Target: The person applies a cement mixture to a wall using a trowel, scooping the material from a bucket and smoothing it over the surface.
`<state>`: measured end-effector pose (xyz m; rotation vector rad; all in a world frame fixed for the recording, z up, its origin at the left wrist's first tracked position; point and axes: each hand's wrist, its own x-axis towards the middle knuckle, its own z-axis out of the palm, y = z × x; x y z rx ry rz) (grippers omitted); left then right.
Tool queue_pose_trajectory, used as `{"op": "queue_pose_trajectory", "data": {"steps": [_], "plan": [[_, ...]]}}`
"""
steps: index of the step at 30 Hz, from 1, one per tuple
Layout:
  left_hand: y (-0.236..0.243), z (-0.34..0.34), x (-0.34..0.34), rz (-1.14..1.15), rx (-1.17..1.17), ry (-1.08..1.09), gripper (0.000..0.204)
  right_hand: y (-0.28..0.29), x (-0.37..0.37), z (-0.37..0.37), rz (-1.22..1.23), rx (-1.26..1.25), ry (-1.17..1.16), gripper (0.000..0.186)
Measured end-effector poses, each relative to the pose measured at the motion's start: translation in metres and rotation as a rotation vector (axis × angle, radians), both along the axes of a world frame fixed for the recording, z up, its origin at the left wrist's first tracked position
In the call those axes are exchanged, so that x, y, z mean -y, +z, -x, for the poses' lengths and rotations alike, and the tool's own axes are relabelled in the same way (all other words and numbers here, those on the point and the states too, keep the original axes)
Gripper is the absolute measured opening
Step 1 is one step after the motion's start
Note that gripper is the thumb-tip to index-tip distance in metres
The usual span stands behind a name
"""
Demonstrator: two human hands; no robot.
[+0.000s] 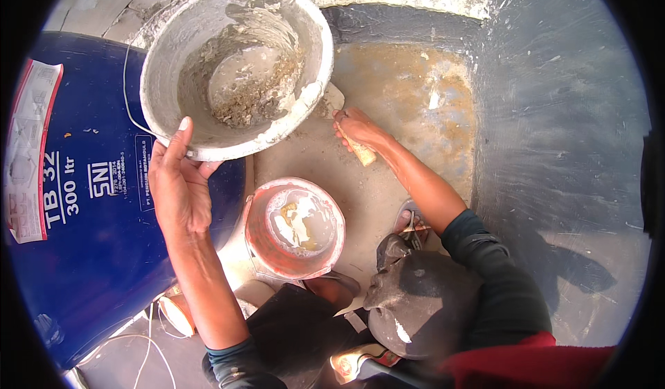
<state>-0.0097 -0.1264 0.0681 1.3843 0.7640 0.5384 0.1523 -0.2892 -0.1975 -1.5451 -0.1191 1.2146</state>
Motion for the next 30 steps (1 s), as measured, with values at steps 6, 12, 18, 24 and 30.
{"op": "queue_pose_trajectory", "data": {"steps": [6, 12, 18, 24, 30], "plan": [[-0.053, -0.014, 0.013, -0.006, -0.103, 0.059, 0.031, 0.078, 0.090, -0.045, 0.103, 0.159, -0.144, 0.031], [-0.115, -0.035, 0.028, -0.047, -0.228, 0.044, 0.027, 0.144, 0.133, -0.036, 0.160, 0.405, -0.191, 0.030], [-0.141, -0.050, 0.038, 0.088, -0.273, -0.081, 0.035, 0.135, 0.111, 0.006, 0.241, 1.011, 0.212, 0.033], [-0.135, -0.042, 0.049, 0.152, -0.284, -0.163, 0.039, 0.132, 0.156, -0.025, 0.370, 0.913, -0.128, 0.033], [-0.123, -0.021, 0.047, 0.353, -0.269, -0.339, 0.048, 0.106, 0.184, -0.099, 0.487, 0.827, 0.060, 0.033]]}}
